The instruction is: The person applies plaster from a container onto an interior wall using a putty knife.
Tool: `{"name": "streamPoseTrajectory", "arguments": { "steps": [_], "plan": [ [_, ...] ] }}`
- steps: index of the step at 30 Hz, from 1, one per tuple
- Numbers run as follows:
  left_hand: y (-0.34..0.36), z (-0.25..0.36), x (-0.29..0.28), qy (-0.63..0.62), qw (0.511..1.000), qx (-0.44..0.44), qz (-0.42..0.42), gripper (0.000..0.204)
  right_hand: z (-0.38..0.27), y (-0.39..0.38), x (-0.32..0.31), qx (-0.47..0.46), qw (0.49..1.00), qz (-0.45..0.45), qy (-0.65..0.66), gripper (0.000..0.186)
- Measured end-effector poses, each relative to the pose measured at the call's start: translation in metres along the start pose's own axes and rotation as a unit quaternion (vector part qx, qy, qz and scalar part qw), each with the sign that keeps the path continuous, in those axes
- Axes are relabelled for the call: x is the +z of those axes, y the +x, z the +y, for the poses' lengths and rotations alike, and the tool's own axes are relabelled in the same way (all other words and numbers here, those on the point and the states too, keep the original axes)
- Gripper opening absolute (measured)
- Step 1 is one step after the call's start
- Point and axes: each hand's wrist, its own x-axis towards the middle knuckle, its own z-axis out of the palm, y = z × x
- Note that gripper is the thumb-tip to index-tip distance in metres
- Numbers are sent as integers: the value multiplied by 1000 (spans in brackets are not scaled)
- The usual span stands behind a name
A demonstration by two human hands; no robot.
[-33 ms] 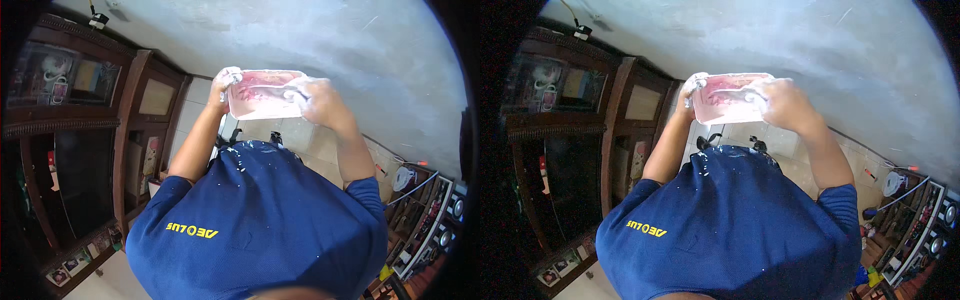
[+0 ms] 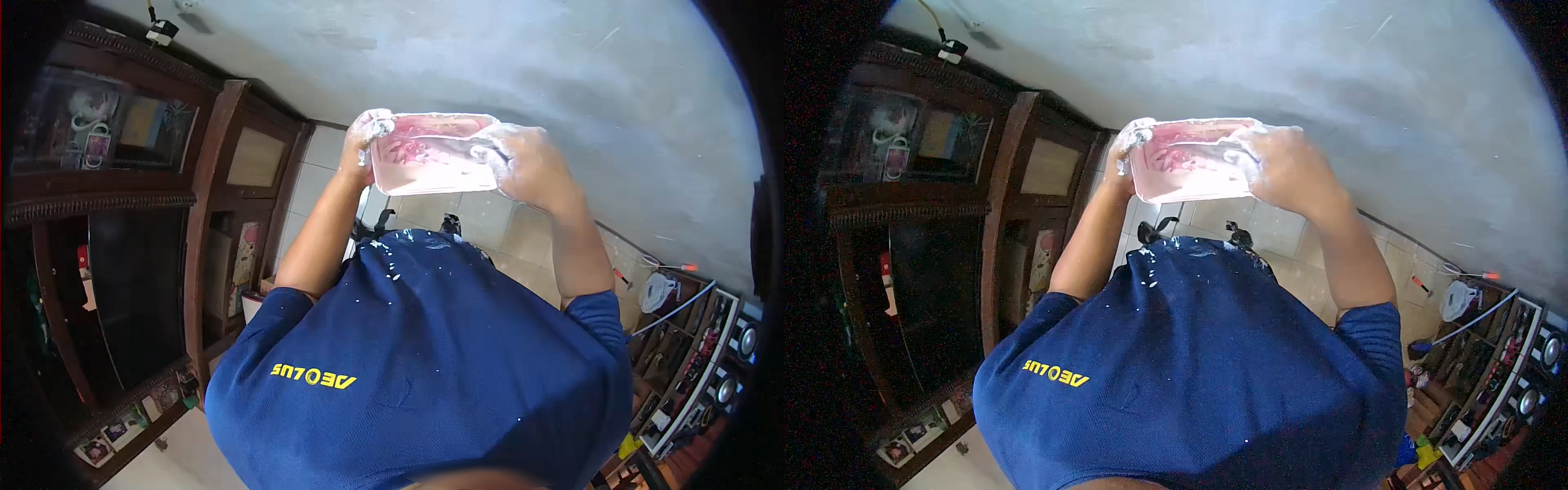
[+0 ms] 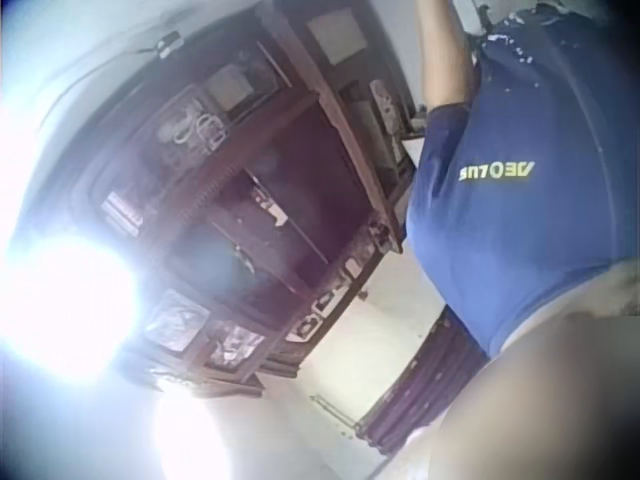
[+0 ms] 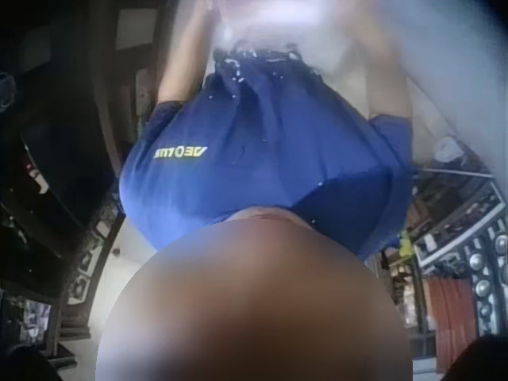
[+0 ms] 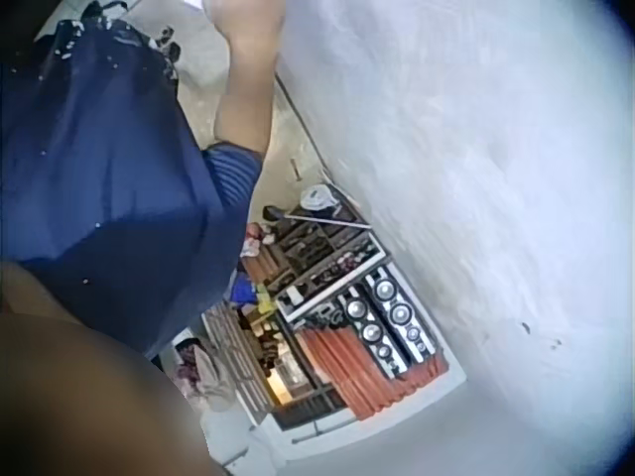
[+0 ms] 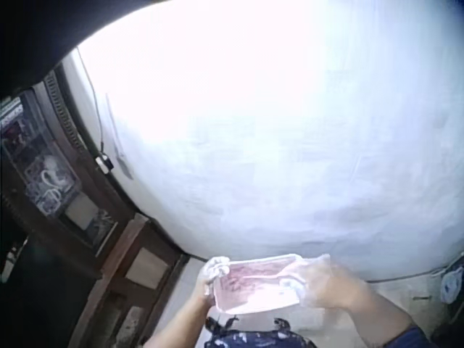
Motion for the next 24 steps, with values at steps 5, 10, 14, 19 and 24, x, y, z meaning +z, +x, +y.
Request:
{"name": "streamPoseTrajectory", "arguments": {
  "steps": [5, 10, 14, 19, 24],
  "plan": [
    [-6, 0, 5, -2, 999, 40, 7, 27, 16, -16, 28, -21, 993, -46, -108, 19],
    [-7, -14, -7, 15, 998, 49, 37, 28, 11, -28, 58, -4, 1000, 14, 5, 18],
    [-13, -25, -10, 7, 999, 8, 54, 31, 15, -36, 42, 53, 988, 37, 141, 13],
    [-5, -58, -31, -75, 996, -16, 36, 33, 25, -51, 25, 73, 990, 70, 102, 15],
    [-15, -76, -2, 11, 996, 28, 81, 31, 34, -72, 39, -32, 994, 37, 100, 13]
  ]
}}
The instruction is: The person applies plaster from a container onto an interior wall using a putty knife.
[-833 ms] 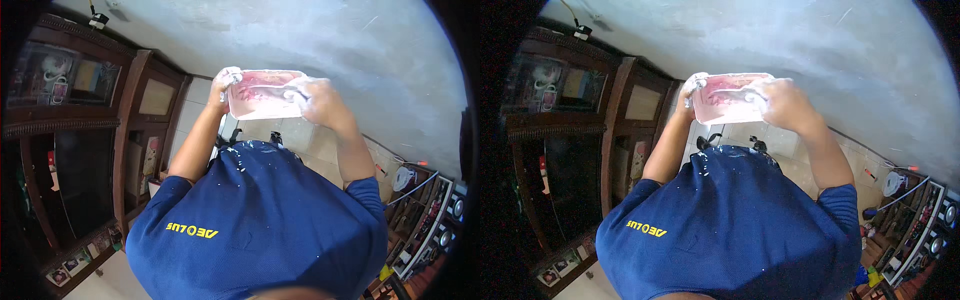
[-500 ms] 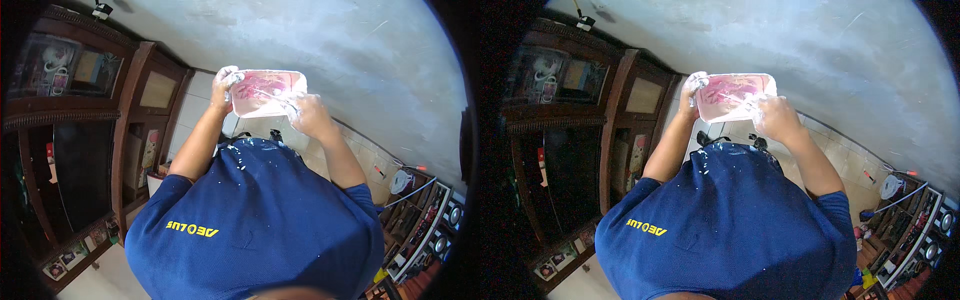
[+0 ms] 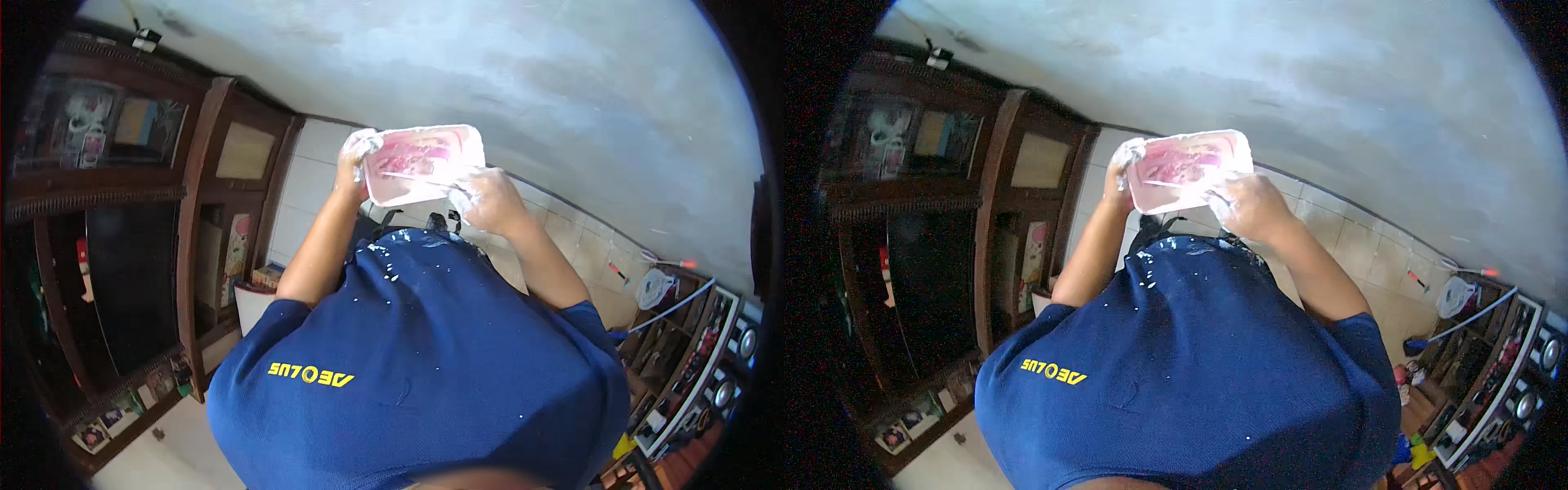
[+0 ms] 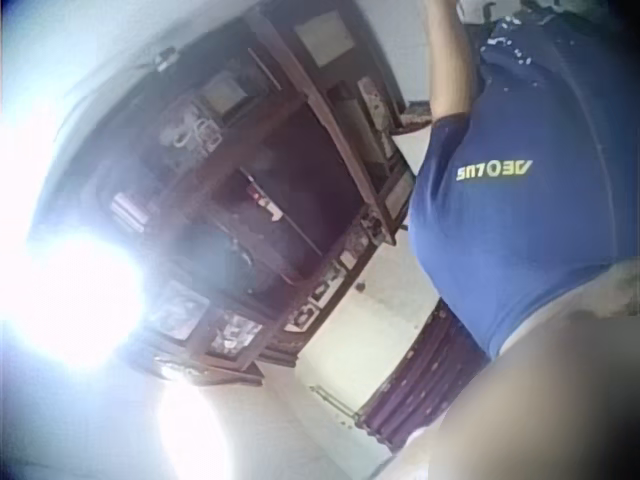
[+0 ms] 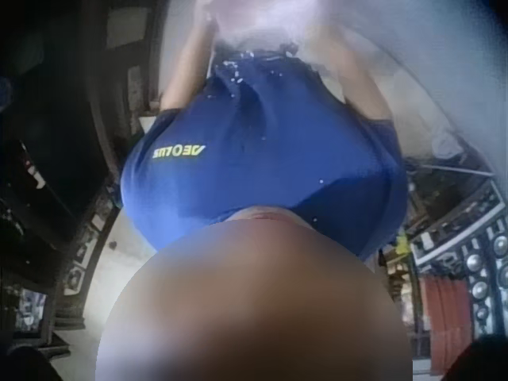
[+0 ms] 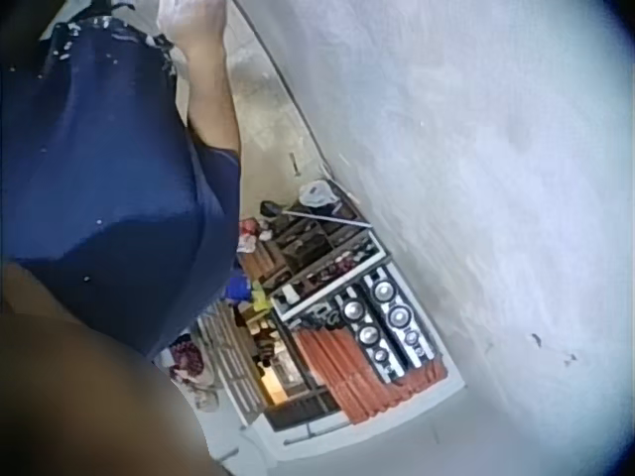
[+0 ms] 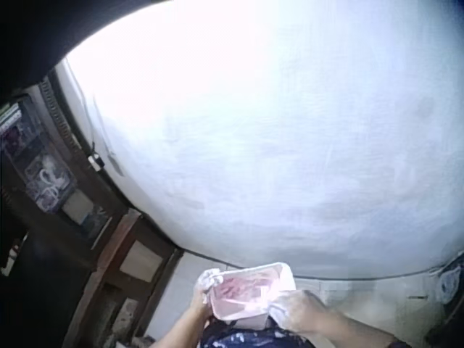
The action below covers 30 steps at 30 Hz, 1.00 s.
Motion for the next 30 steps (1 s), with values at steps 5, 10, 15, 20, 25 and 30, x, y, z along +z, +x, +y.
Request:
{"name": "streamPoseTrajectory", "arguments": {
  "steps": [5, 10, 15, 20, 25, 30],
  "plan": [
    [-13, -5, 12, -53, 992, -106, -43, 34, 9, -16, -11, 47, 998, 46, 10, 13],
    [2, -20, -7, -25, 996, -81, -40, 34, 9, -21, -6, 73, 995, -30, 60, 15],
    [3, -17, -16, -23, 994, -99, -27, 30, 12, -18, 8, 116, 992, -27, 31, 15],
    [3, -12, -36, -45, 988, -147, 28, 31, 24, -13, 22, 180, 973, -79, 121, 13],
    [15, -2, -44, -98, 992, -81, -14, 33, 84, -47, 62, 323, 821, 219, 416, 17],
    [20, 7, -43, -10, 999, 7, 37, 32, 104, -75, 66, 400, 685, 58, 607, 33]
  ]
}}
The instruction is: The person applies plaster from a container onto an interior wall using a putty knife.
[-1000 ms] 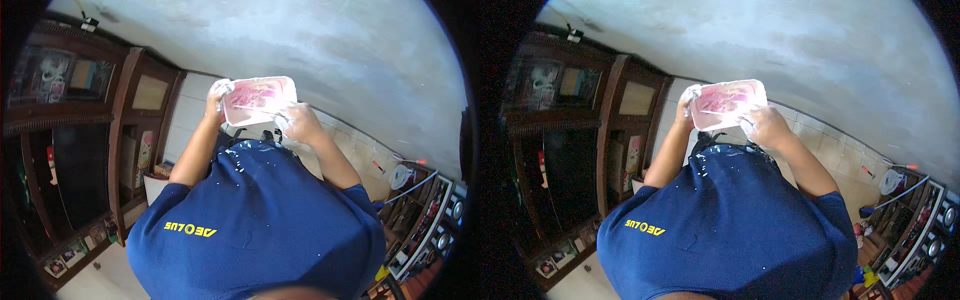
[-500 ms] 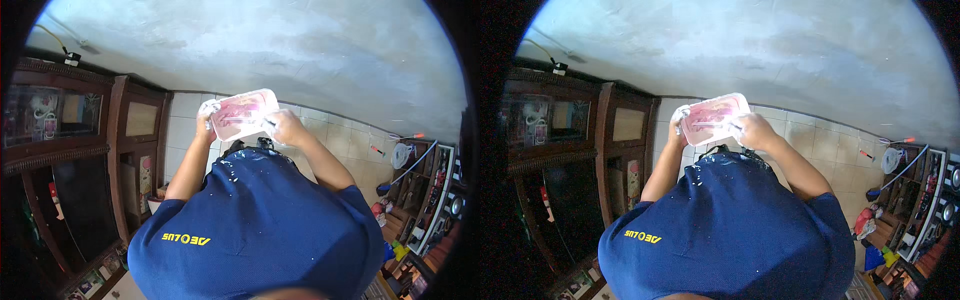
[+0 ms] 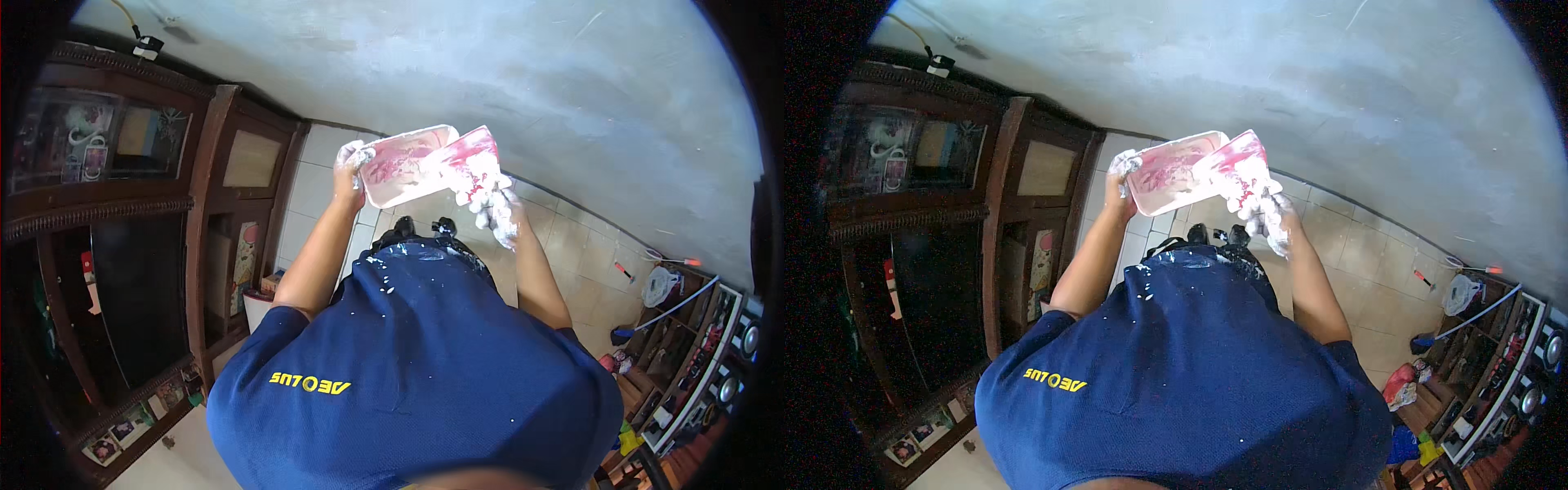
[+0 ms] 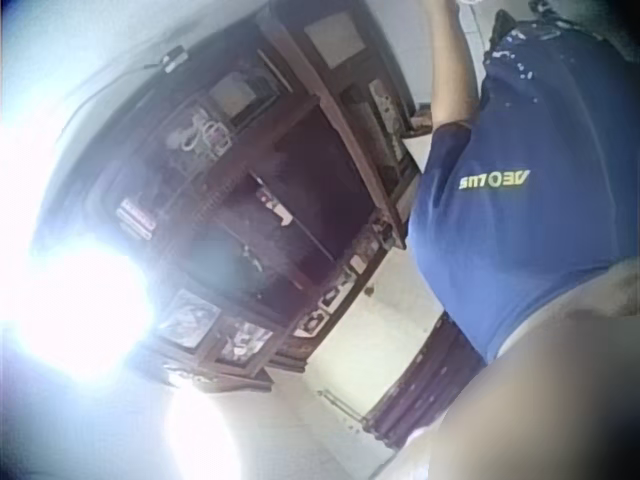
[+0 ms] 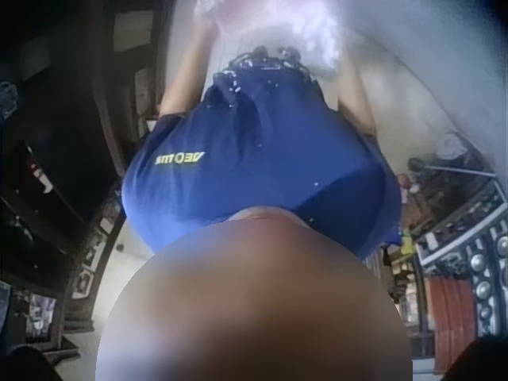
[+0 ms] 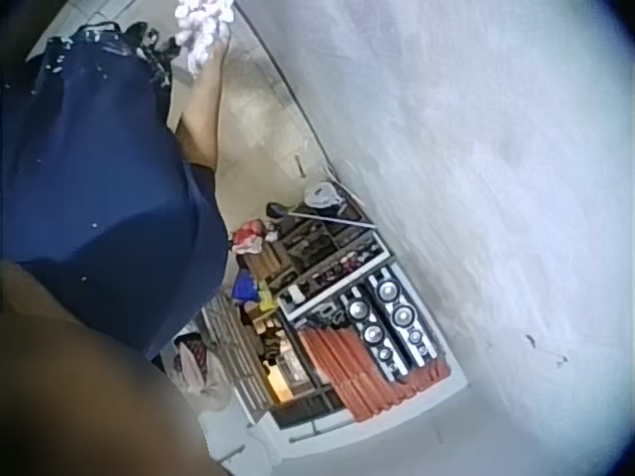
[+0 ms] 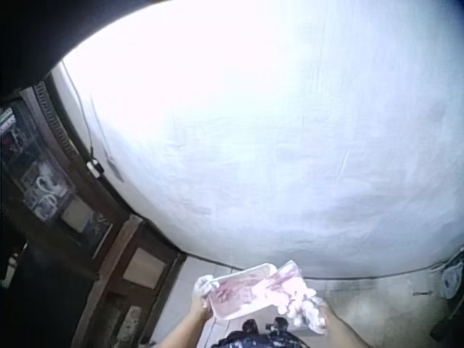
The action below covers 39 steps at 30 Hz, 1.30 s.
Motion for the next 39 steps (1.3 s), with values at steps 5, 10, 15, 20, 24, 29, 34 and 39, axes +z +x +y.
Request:
{"name": "streamPoseTrajectory", "arguments": {
  "steps": [5, 10, 15, 20, 24, 29, 34, 39],
  "plan": [
    [17, -16, -23, 12, 999, 24, 24, 29, -10, -5, 36, -36, 972, -139, 185, 61],
    [20, -27, -25, -25, 999, -8, 43, 29, 6, 8, 45, -141, 962, -125, 199, 61],
    [17, -25, -16, -20, 999, -32, 25, 43, 14, 36, 37, -150, 972, 76, 165, 32],
    [12, -24, -2, 15, 998, -46, 38, 51, 7, 55, 27, -238, 952, 107, 159, 66],
    [16, -30, -5, -11, 998, -54, 23, 52, 6, 69, 23, -199, 958, 98, 181, 49],
    [15, -39, -3, -32, 998, -42, 43, 46, 21, 107, -11, -191, 947, 100, 237, 35],
    [8, -42, -28, -51, 997, -45, 44, 43, 1, 146, -41, -113, 952, 121, 259, 34],
    [-12, -35, -26, -8, 996, -40, 74, 47, -9, 184, -49, -153, 947, 115, 260, 37]
  ]
}}
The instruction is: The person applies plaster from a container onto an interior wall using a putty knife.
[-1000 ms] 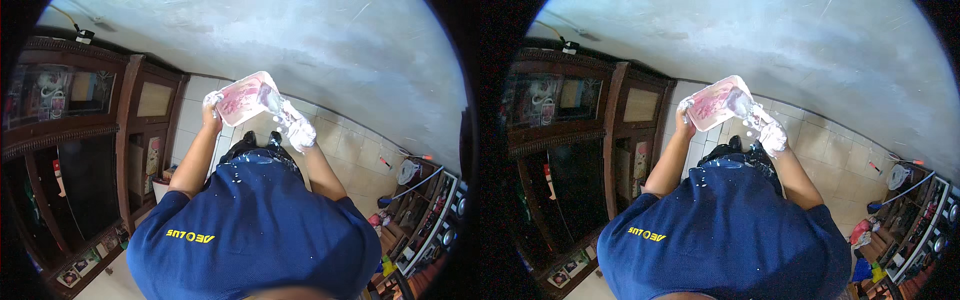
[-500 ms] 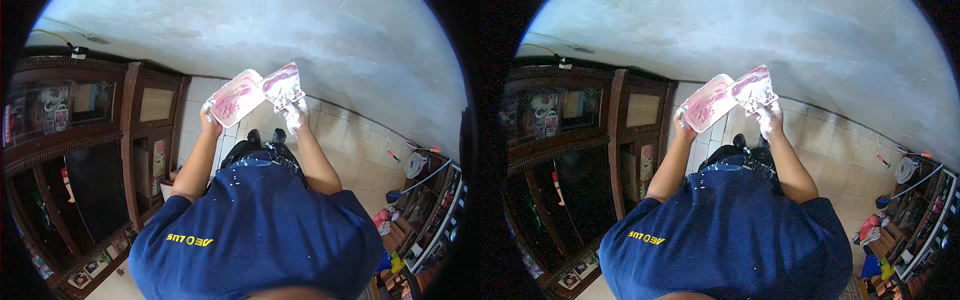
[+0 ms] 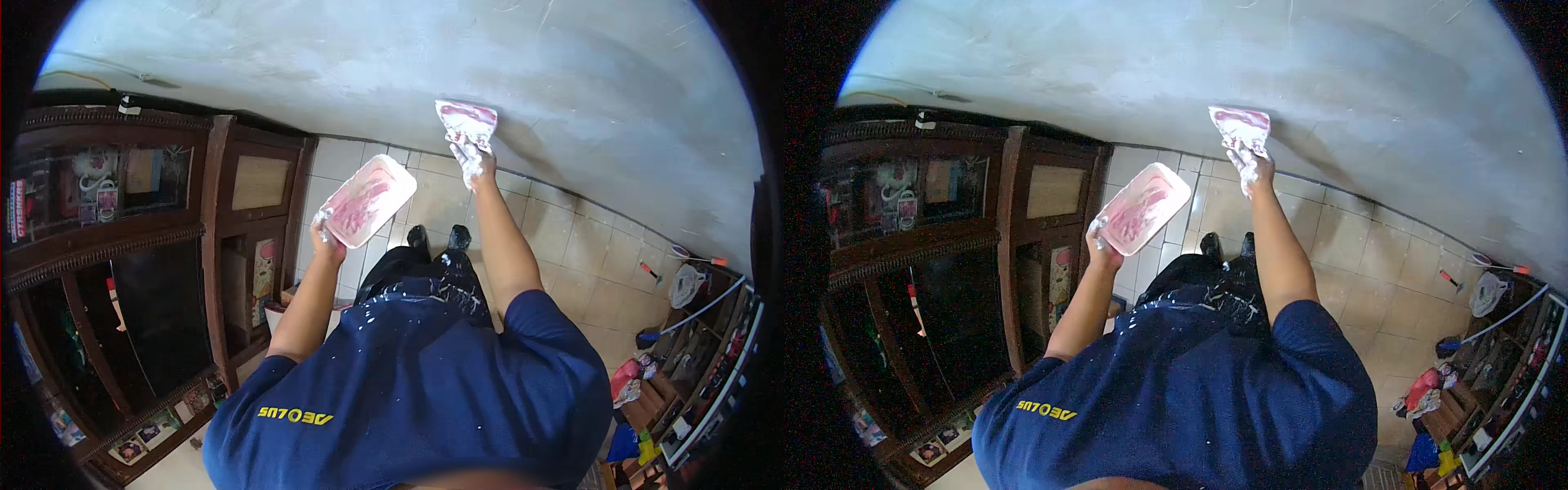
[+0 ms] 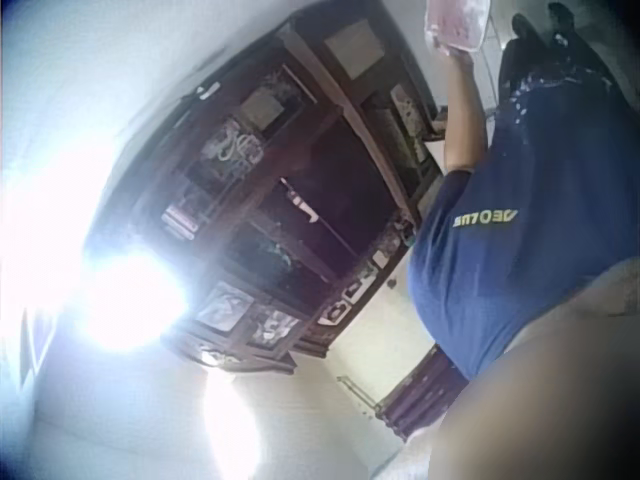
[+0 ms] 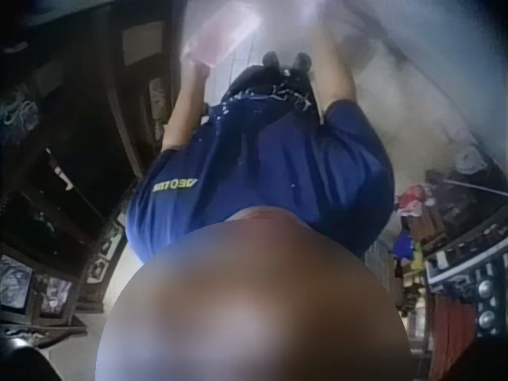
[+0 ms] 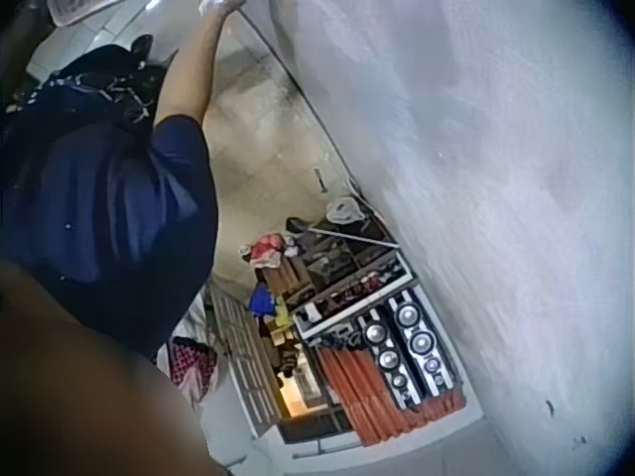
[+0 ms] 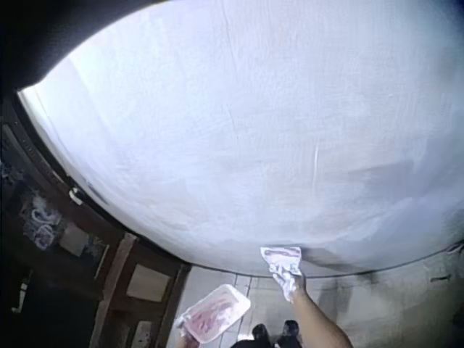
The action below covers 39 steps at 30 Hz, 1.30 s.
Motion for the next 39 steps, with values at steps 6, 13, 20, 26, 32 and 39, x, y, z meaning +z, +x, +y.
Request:
{"name": "streamPoseTrajectory", "arguments": {
  "steps": [6, 13, 20, 26, 32, 39],
  "plan": [
    [1, -2, -16, 44, 998, 3, 35, 54, 24, 60, -30, 10, 996, 85, 33, 36],
    [-6, 2, -1, 35, 999, -2, 8, 57, 39, -2, -16, 23, 995, 45, -83, 36],
    [2, -16, -18, 41, 997, -46, 48, 52, 9, 45, -5, -84, 991, 81, -66, 28],
    [12, -9, -21, 39, 998, -47, -10, 47, 40, -36, -64, -76, 986, 92, -118, 28],
    [40, 4, -3, 99, 991, 34, -84, 38, -52, -137, 19, -173, 928, -36, -329, 26],
    [35, 27, 67, 59, 985, -47, -156, 30, -71, -169, 143, -268, 424, -277, -820, 23]
  ]
}}
